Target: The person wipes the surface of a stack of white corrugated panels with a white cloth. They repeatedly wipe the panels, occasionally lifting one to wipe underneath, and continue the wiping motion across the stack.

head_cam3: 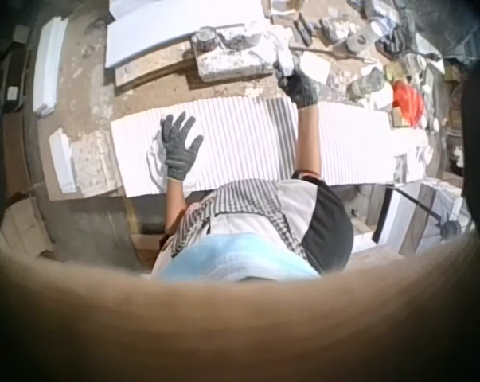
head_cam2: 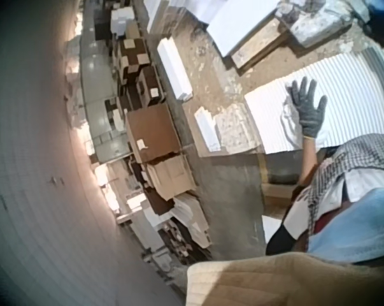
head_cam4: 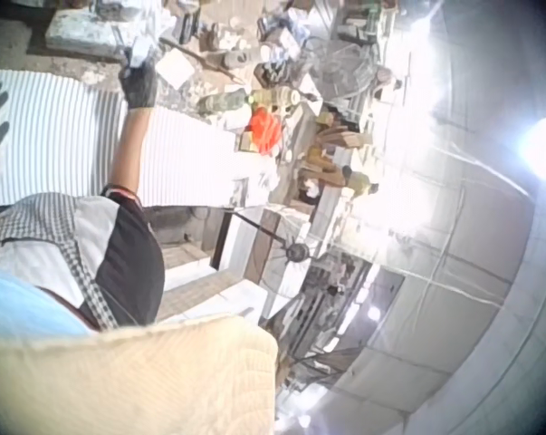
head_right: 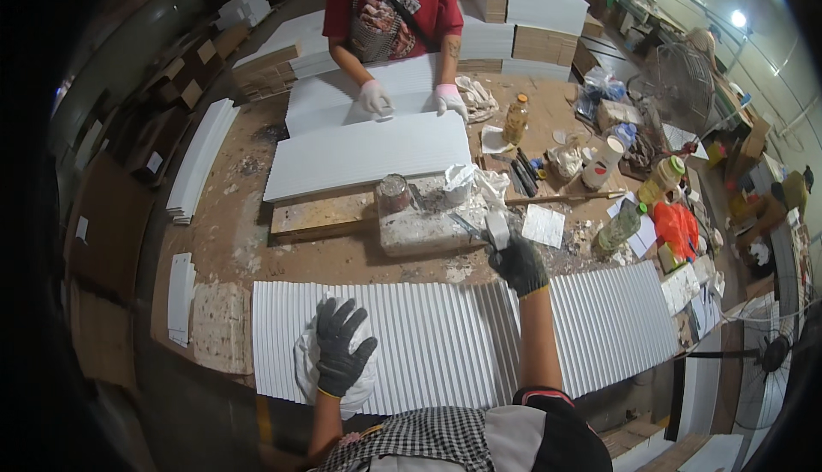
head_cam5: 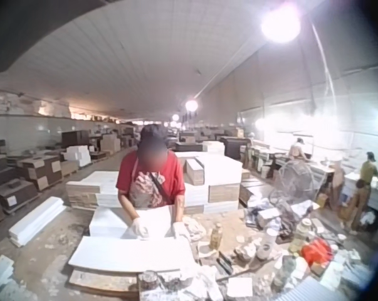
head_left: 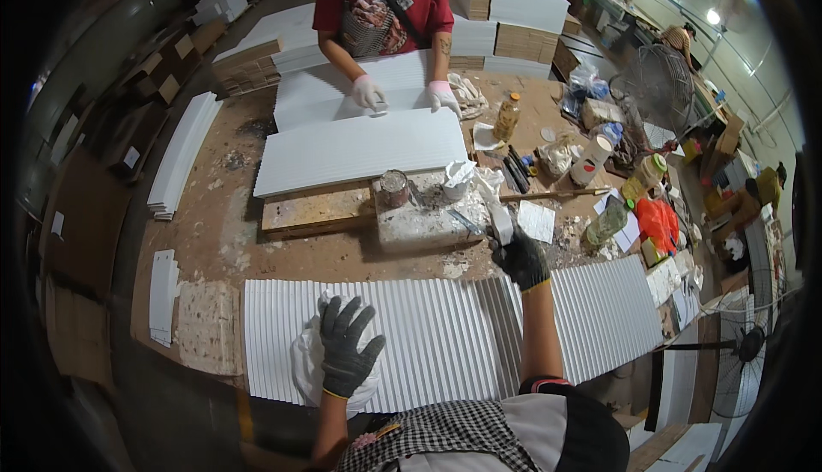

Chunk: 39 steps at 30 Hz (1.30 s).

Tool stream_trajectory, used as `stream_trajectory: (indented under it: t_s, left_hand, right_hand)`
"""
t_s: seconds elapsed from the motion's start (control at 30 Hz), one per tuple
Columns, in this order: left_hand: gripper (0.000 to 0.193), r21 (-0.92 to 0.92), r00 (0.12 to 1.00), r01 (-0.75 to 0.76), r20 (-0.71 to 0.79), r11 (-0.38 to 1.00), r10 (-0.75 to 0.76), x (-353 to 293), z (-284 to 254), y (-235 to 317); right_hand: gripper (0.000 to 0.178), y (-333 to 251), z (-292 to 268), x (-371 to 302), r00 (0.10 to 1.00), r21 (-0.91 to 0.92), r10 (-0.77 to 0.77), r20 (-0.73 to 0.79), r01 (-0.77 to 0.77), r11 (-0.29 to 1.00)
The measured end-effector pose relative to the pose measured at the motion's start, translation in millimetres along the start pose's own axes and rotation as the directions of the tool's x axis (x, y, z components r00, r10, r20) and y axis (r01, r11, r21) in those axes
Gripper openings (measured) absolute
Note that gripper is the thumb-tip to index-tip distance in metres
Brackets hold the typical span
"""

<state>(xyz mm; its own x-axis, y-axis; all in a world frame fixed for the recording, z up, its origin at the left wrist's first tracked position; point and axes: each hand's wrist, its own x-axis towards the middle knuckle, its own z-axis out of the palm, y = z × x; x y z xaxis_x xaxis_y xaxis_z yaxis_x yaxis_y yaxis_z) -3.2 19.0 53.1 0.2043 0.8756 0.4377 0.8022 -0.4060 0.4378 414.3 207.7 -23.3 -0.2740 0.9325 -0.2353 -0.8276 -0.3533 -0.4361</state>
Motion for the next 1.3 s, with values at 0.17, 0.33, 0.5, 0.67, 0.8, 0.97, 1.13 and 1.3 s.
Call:
stream_trajectory:
  t_s: [0.17, 0.33, 0.5, 0.67, 0.8, 0.97, 1.13, 1.3]
  left_hand:
    - [0.057, -0.64, 1.0, 0.0, -0.002, 0.769, -0.003, 73, -63, 48]
    - [0.045, -0.98, 0.981, 0.109, 0.08, -0.164, 0.175, 141, -113, 139]
    - [0.034, -0.878, 0.979, 0.081, -0.018, -0.472, 0.202, 167, -159, 191]
    - [0.03, -0.907, 0.973, -0.088, -0.166, -0.412, 0.158, 159, -174, 165]
    - [0.028, -0.949, 0.964, -0.26, -0.265, -0.179, 0.008, 131, -165, 113]
    - [0.028, -0.847, 0.907, 0.003, -0.222, 0.532, -0.357, 68, -100, 27]
    - [0.069, 0.441, 0.984, 0.039, 0.139, 0.897, -0.111, -26, -17, -33]
    - [0.067, 0.187, 0.96, 0.248, 0.084, 0.951, -0.267, -82, 14, -55]
  right_hand:
    - [0.053, 19, -33, -12, 0.998, 0.133, -0.011, 0.064, 0.002, 0.991]
    - [0.053, 42, -43, -11, 0.999, 0.105, -0.022, -0.023, 0.024, 0.994]
    - [0.073, 56, -31, -39, 0.998, -0.14, -0.059, -0.006, 0.057, 0.988]
    - [0.065, 34, -20, -37, 0.997, -0.207, -0.004, -0.077, -0.013, 0.978]
    - [0.055, 22, -19, -33, 0.997, 0.093, -0.067, -0.03, 0.07, 0.993]
    - [0.053, 15, -15, -37, 0.997, -0.205, -0.081, -0.005, 0.078, 0.976]
    - [0.059, 8, 0, 0, 0.996, -0.826, 0.018, 0.092, 0.066, 0.56]
    - [0.05, 31, 10, 37, 0.952, -0.923, 0.135, 0.276, 0.224, 0.314]
